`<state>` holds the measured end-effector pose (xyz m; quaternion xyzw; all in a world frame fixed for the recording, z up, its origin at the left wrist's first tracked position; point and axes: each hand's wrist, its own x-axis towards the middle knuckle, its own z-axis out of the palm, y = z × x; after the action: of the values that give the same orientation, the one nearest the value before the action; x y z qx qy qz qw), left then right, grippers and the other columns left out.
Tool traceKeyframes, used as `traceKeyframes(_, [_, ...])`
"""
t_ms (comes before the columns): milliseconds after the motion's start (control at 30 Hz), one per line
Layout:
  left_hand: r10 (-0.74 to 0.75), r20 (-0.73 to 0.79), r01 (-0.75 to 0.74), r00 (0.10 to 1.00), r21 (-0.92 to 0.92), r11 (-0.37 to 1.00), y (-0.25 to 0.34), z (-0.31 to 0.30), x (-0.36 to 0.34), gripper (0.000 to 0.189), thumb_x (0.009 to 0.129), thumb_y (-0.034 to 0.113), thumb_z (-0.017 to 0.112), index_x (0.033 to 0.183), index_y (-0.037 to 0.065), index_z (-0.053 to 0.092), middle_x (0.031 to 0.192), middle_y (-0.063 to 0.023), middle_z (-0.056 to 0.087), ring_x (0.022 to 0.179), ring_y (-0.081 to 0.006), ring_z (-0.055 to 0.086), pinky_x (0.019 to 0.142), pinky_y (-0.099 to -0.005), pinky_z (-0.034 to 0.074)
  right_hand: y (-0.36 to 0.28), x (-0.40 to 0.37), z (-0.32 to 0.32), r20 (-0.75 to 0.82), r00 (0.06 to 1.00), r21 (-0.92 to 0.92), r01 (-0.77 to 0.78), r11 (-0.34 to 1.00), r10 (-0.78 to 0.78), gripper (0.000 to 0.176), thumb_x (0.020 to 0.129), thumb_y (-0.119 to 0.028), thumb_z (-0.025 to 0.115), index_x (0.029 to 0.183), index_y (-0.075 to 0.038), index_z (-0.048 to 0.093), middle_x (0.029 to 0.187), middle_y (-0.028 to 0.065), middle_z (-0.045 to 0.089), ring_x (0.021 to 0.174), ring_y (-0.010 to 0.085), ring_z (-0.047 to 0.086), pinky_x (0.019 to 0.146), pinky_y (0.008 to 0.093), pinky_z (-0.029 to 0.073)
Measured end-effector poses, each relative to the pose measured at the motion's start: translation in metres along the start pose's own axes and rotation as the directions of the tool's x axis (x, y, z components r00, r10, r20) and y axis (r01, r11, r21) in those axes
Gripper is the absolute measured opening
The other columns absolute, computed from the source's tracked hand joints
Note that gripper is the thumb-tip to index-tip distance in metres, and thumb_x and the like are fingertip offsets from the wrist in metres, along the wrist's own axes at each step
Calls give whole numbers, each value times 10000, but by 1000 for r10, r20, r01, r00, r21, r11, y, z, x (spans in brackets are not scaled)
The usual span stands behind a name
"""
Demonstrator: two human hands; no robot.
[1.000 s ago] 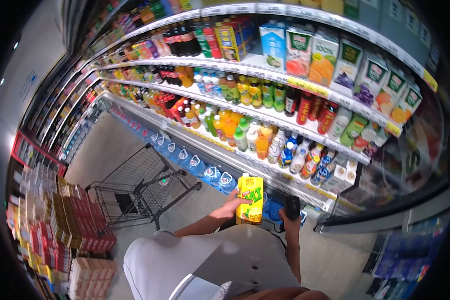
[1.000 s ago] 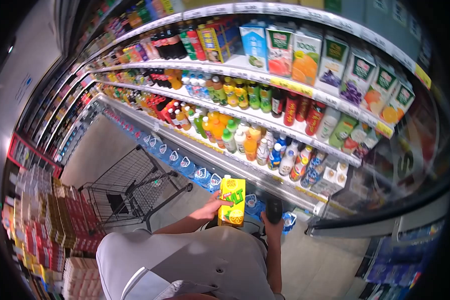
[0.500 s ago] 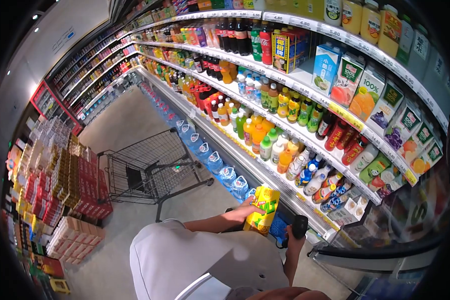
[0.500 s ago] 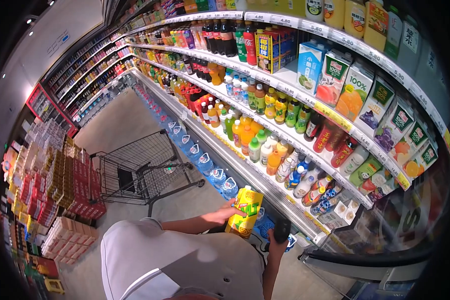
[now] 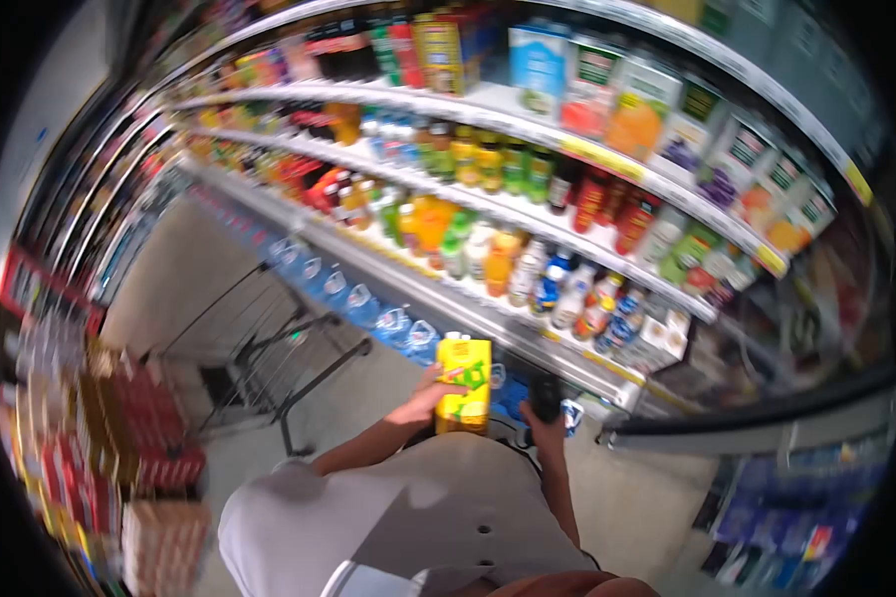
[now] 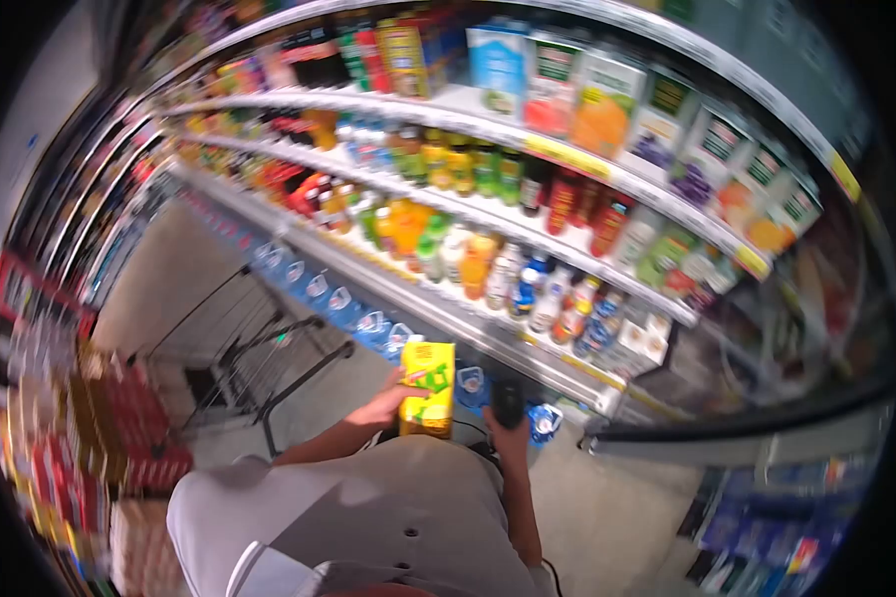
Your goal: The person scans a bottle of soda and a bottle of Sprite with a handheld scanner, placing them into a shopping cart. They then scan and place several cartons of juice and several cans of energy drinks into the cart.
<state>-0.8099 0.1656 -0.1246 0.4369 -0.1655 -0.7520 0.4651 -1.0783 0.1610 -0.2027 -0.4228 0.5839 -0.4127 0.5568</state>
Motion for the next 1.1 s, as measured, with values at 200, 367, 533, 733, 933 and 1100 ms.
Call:
traceKeyframes(200, [55, -198, -41, 979, 71, 997, -20, -17, 2, 624, 793, -128, 696, 1347, 70, 490, 1221, -121, 669, 1109, -298, 680, 941, -449, 572, -16, -7, 7, 51, 998, 53, -29, 998, 26, 272, 812, -229, 853, 954, -36, 726, 782, 10, 696, 682, 91, 620, 623, 274, 488])
traceKeyframes(367, [6, -273, 22, 962, 97, 995, -18, -6, 1, 656, 789, -137, 699, 1356, 73, 444, 1248, -132, 648, 1129, -322, 668, 953, -468, 566, -17, -9, 0, -3, 999, 55, 37, 998, -37, 291, 813, -245, 857, 943, -23, 721, 781, 19, 702, 698, 103, 630, 640, 297, 500])
traceKeyframes(533, [9, -232, 10, 973, 85, 996, -23, -9, 7, 634, 791, -137, 705, 1333, 62, 441, 1232, -153, 644, 1111, -334, 673, 924, -465, 581, -27, -16, -3, -39, 996, 4, 83, 997, -83, 307, 799, -282, 864, 917, -33, 728, 741, 31, 697, 663, 107, 630, 620, 306, 508])
traceKeyframes(733, [2, -238, 39, 971, 169, 985, -24, -9, 11, 631, 790, -137, 713, 1329, 66, 456, 1232, -144, 645, 1111, -321, 671, 927, -460, 580, -31, -19, -11, -36, 999, -13, 3, 1000, -3, 329, 796, -306, 860, 947, -42, 734, 743, 22, 702, 647, 94, 629, 597, 301, 507])
traceKeyframes(933, [4, -219, 40, 976, 195, 980, -25, -4, 10, 624, 789, -125, 725, 1327, 68, 477, 1213, -124, 661, 1111, -300, 674, 934, -444, 577, -19, -14, -13, -30, 999, -55, 19, 998, -21, 423, 786, -380, 848, 1051, -64, 756, 852, 136, 755, 805, 213, 736, 729, 387, 549])
traceKeyframes(1100, [-7, -208, 54, 978, 221, 974, -28, -7, 13, 614, 819, -101, 708, 1345, 91, 457, 1242, -111, 652, 1146, -299, 660, 941, -457, 567, -5, -12, -13, -30, 995, 16, 96, 995, -95, 394, 787, -357, 854, 1031, -63, 759, 818, 103, 747, 761, 163, 705, 709, 364, 545])
